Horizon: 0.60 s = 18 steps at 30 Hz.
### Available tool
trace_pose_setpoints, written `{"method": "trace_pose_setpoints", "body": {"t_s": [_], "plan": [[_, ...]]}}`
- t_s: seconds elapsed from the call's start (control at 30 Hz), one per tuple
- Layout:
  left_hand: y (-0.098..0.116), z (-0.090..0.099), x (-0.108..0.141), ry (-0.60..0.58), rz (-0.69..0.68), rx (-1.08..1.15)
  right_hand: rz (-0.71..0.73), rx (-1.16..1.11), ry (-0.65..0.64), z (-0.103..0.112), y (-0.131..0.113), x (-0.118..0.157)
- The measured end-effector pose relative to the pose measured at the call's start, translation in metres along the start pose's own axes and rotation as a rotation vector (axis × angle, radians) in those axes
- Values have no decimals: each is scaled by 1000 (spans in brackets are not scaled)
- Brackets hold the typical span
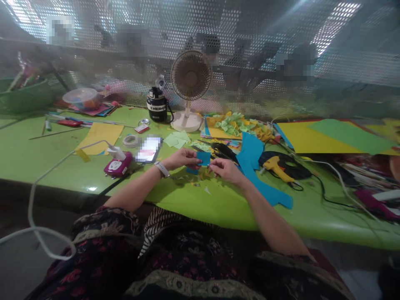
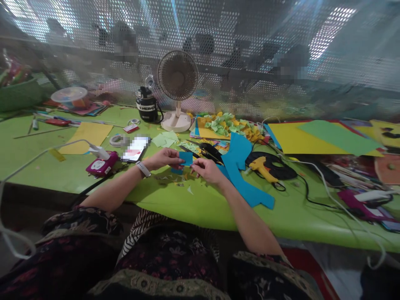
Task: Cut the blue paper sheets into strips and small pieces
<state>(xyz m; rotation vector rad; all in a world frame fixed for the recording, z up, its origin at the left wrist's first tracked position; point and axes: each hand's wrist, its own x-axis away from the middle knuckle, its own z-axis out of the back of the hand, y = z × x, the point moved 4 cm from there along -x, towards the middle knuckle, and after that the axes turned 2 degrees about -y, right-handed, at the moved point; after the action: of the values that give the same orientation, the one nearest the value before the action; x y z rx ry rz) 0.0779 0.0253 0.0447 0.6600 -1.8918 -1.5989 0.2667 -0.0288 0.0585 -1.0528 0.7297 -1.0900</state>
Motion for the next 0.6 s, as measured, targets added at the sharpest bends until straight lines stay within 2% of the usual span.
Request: {"method": "trace_pose_setpoints", "body": {"t_s": [0.17, 0.27, 0.37, 0.43, 0.5, 0.6], "plan": [[0, 7, -1, 23, -21, 22, 17, 25, -36, -1, 6, 1], [-1, 10, -3, 51, -46, 58, 52, 138, -12, 1, 10, -2], [-3, 12, -4, 71, -41, 95, 151, 446, 171, 13, 12, -9], [-4, 14, -4, 84, -45, 123, 149, 720, 262, 21, 17, -17], [-3, 15, -4, 107, -48, 165, 73, 948, 245, 25, 26, -26], [-3, 15, -5, 163, -40, 229, 0, 1105, 177, 26, 41, -36]]}}
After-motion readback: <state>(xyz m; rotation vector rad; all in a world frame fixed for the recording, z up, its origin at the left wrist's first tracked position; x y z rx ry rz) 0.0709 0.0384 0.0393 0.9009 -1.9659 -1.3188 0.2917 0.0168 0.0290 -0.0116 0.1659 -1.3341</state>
